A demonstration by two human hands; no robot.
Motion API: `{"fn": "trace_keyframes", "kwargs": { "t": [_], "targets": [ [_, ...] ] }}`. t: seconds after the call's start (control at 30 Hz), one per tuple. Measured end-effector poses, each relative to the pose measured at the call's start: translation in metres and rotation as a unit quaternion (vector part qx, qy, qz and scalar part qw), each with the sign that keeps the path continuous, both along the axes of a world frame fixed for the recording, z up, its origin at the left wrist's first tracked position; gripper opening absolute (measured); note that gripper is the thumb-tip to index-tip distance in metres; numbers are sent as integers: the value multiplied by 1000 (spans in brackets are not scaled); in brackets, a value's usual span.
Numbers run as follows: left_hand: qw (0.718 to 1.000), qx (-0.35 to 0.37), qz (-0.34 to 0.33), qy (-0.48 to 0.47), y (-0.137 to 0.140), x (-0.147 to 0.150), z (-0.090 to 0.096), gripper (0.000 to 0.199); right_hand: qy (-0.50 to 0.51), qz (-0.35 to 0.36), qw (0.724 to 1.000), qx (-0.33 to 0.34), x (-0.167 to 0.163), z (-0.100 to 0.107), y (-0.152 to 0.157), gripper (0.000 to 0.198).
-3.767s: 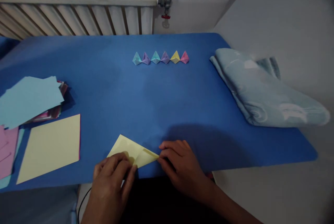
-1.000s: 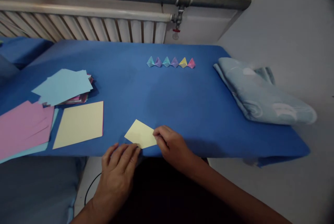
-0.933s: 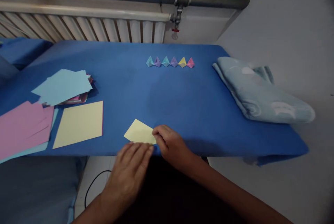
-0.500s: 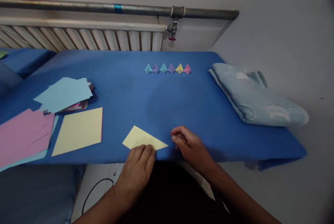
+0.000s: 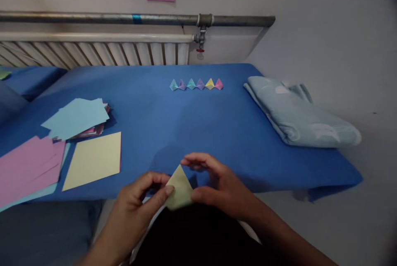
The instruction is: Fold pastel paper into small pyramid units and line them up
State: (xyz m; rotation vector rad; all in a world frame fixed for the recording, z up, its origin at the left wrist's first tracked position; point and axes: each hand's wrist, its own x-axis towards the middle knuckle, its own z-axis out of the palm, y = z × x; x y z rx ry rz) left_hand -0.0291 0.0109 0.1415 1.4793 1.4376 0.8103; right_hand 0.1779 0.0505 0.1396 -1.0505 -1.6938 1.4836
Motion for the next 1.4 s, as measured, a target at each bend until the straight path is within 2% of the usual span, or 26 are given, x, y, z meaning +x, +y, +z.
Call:
{"fn": "trace_keyframes", "kwargs": {
  "t": [0.07,0.13,0.23,0.3,0.37,0.43,0.53,0.63,0.73,0.77,0.83,0.9,0.97,1.07,1.23,1.4],
  "targets": [
    [990,-91,18,-104,11,6,7,16,44,-7,998,-37,-11,5,3,49],
    [976,-133,40,-168,22,12,3,19,61,-27,994,-85,-21,2,9,43],
    [972,-148,50,-173,35,15,-14,23,60,-64,990,-113,-30,-17,22,37],
    [990,-85,51,-101,39,14,-29,22,4,-91,992,-92,-30,-33,31,36],
    [996,76,42,27,40,13,-40,17,-92,-107,990,-28,-30,-45,39,38],
    [966,220,-28,129,39,13,-47,18,-188,-98,976,46,-30,-51,46,42],
    [906,322,-157,225,41,16,-52,27,-296,-67,945,125,-29,-50,54,51],
    [874,340,-206,281,45,18,-53,27,-343,-65,913,212,-23,-41,52,48],
    [869,330,-236,284,46,12,-50,26,-310,-94,897,299,-7,-31,33,30],
    [868,325,-250,280,46,9,-49,26,-292,-76,905,300,-1,-29,24,25],
    [866,314,-279,271,44,2,-48,30,-261,13,912,317,10,-29,5,19],
    [862,312,-296,269,41,-4,-49,35,-281,83,901,321,18,-35,-10,22],
    [860,320,-294,267,39,-6,-51,33,-308,90,885,337,21,-42,-18,25],
    [865,339,-261,261,36,-1,-55,25,-323,64,865,378,25,-51,-18,16],
    [864,378,-188,274,32,18,-59,19,-327,-35,848,415,39,-52,-9,17],
    [851,389,-166,311,31,29,-65,16,-328,-58,867,370,46,-53,-6,18]
  ]
}}
